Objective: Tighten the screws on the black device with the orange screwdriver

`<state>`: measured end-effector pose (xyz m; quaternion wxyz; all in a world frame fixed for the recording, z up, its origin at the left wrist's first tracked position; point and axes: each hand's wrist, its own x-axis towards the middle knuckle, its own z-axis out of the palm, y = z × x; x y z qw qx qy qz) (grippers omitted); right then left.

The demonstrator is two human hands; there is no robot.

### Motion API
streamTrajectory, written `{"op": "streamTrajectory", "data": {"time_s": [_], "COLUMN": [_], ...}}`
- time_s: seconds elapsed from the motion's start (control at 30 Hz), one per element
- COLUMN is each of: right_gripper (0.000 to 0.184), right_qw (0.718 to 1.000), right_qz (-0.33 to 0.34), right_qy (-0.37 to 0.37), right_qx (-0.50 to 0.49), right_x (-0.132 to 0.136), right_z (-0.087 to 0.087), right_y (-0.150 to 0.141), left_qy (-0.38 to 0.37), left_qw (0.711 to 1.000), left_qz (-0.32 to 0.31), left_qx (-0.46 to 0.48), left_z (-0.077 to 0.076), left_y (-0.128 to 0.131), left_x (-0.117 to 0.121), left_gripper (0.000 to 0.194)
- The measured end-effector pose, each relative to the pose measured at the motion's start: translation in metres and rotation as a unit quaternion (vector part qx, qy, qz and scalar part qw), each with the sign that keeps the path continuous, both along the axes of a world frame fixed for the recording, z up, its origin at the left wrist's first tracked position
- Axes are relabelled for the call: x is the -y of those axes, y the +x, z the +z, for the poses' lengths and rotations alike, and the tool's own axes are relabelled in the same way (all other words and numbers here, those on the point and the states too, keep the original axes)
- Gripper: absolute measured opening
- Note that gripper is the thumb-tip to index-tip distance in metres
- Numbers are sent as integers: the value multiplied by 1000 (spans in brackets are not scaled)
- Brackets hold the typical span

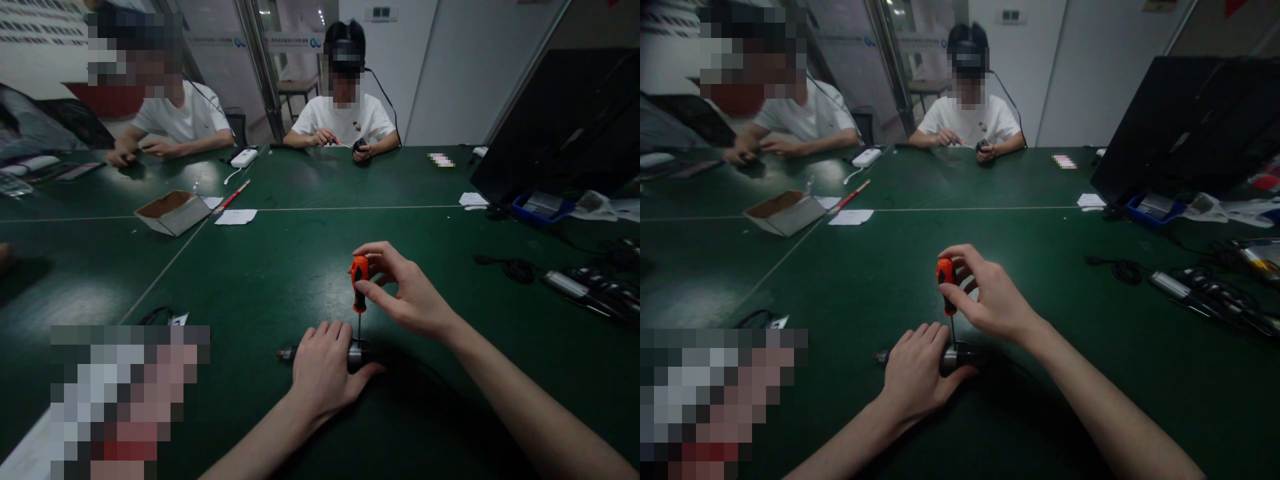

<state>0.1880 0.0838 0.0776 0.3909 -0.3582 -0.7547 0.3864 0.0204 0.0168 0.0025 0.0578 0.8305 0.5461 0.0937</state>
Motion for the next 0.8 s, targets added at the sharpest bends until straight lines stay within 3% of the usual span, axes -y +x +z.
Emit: {"op": "streamTrajectory", "data": {"time_s": [0.8], "right_gripper": [33], "right_qw": [1000], "right_qz": [-2], "right_qy": [10], "right_qx": [21], "right_x": [-1], "right_z": [-1], "right_y": [1], "left_qy": [-32], "left_qw": [999], "left_qz": [-30], "left_qx": [28], "left_z": [3], "left_y": [-6], "left_x": [0], "left_gripper": [55]}}
